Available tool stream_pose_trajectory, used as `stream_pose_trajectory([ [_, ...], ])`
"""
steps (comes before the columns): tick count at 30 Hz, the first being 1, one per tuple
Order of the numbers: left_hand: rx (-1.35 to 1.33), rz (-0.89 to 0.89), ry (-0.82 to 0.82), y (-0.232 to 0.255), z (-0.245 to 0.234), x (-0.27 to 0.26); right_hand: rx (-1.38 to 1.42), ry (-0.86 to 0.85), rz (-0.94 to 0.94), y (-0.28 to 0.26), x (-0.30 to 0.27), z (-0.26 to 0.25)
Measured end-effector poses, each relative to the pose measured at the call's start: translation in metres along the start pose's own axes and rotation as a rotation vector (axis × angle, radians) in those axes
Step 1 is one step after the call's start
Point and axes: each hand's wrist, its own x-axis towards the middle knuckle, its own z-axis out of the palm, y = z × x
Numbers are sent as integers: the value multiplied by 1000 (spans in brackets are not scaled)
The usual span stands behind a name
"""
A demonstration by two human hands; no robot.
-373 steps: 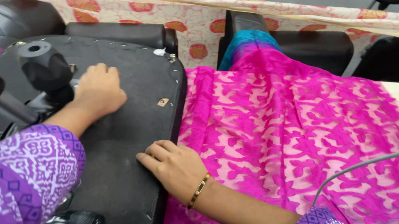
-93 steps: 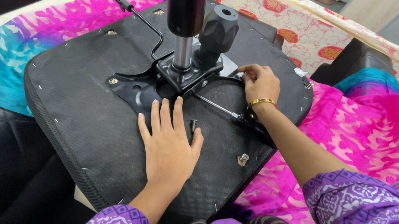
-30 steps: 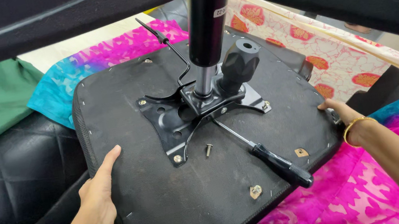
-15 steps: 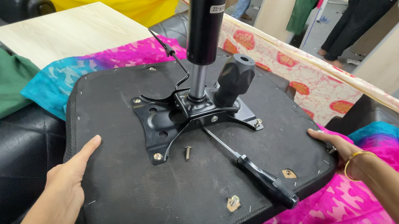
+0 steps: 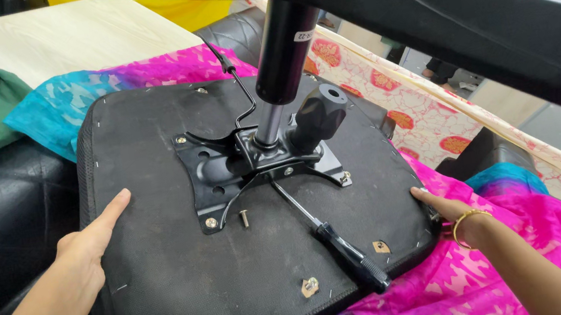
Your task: The person uses a screwdriver to tighten screws on the underside of a black chair seat, securing the seat to its metal support bracket. The person repeatedly adjusts the seat position and tightens multiple screws to complete the assembly.
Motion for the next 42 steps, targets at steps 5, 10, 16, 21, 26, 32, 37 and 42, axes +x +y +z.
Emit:
stream_pose_trajectory([
  [5,-12,-37,-6,4,0,-8,-321,391,-593,-33,-36,-6],
  [10,11,47,-57,3,-2,-14,-55,310,-879,-103,-126,39],
  [16,94,76,-92,2,-7,-27,213,-216,-1235,-175,-214,106],
  [21,44,-5,-176,-8,-19,-48,339,-385,-1278,-231,-247,130],
  [26,20,-36,-233,-33,-32,-64,460,-449,-1311,-264,-246,152],
  [32,-32,-77,-255,-29,-32,-71,575,-492,-1228,-280,-259,162],
  [37,-86,-143,-142,-23,-22,-77,693,-493,-1202,-281,-266,175],
  [42,-121,-132,-79,-15,-16,-77,736,-264,-1100,-289,-275,182],
])
